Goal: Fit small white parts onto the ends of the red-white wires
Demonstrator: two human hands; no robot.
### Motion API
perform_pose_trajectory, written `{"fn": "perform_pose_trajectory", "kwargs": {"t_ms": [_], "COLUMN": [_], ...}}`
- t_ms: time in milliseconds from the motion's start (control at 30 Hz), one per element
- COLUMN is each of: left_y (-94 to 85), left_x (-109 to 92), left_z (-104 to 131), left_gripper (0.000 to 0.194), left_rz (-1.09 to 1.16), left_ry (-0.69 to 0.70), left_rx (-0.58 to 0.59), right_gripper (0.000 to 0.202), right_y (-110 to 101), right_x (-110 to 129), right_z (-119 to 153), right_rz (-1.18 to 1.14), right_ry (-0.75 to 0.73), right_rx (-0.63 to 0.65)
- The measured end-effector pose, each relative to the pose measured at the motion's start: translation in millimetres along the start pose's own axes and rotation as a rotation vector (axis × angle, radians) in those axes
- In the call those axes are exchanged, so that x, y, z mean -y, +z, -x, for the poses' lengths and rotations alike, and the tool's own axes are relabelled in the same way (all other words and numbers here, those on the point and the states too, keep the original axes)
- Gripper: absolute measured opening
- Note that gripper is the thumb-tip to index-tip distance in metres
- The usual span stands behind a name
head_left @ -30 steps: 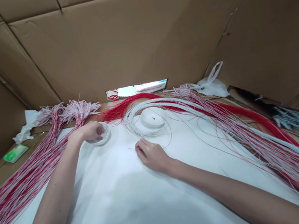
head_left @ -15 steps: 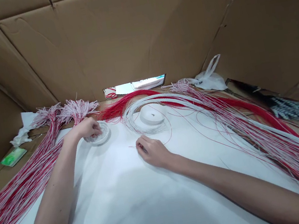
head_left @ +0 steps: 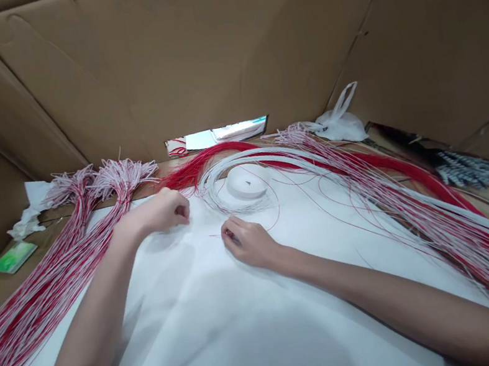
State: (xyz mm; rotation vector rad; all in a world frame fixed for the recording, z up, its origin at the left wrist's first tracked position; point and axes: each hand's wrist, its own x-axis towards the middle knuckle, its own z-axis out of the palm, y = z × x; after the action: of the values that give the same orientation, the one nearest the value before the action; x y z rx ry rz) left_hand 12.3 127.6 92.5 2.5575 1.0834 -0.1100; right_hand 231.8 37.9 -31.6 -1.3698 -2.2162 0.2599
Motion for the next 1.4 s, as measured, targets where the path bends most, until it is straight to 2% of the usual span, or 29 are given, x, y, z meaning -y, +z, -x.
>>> {"fn": "perform_pose_trajectory", "kwargs": {"t_ms": [67,133,267,367,467,600,700,833,1000,1167,1400], "left_y": [15.1,30.3,47.0,41.6,21.3,-12.0,-22.9,-12.3,6.2,4.8,0.4], "left_x": [-12,-17,-21,-21,-14,10,31,53,70,75,73], "left_z": [-8,-17,-25,-23,-13,4,12,5,-9,-9,-3], "left_gripper": [0.006,0.011,0.020,0.021,0.021,0.020,0.016,0.019,0.019,0.015,0.020], "left_rz": [0.010,0.019,0.029,0.032,0.045,0.010,-0.033,-0.079,-0.069,-0.022,0.042], "left_ry": [0.010,0.000,-0.029,-0.035,-0.032,-0.081,-0.132,-0.224,-0.253,-0.264,-0.327], "left_rx": [0.101,0.186,0.275,0.274,0.223,0.006,-0.013,0.068,0.155,0.168,0.167], "right_gripper": [0.010,0.009,0.008,0.008,0.008,0.007,0.007,0.008,0.007,0.007,0.009], "right_y": [1,1,2,1,1,1,2,3,2,2,1], "right_x": [0,0,-1,-1,-1,-2,-2,-2,-2,-2,0], "right_z": [0,-1,-1,-1,0,0,0,0,0,0,1], "right_rz": [-0.001,-0.002,-0.008,-0.015,-0.023,-0.032,-0.038,-0.039,-0.032,-0.020,0.014], "right_ry": [-0.001,-0.001,-0.004,-0.006,-0.005,-0.005,-0.008,-0.010,-0.017,-0.029,-0.053], "right_rx": [-0.006,-0.011,-0.016,-0.019,-0.022,-0.023,-0.024,-0.028,-0.025,-0.018,-0.013]}}
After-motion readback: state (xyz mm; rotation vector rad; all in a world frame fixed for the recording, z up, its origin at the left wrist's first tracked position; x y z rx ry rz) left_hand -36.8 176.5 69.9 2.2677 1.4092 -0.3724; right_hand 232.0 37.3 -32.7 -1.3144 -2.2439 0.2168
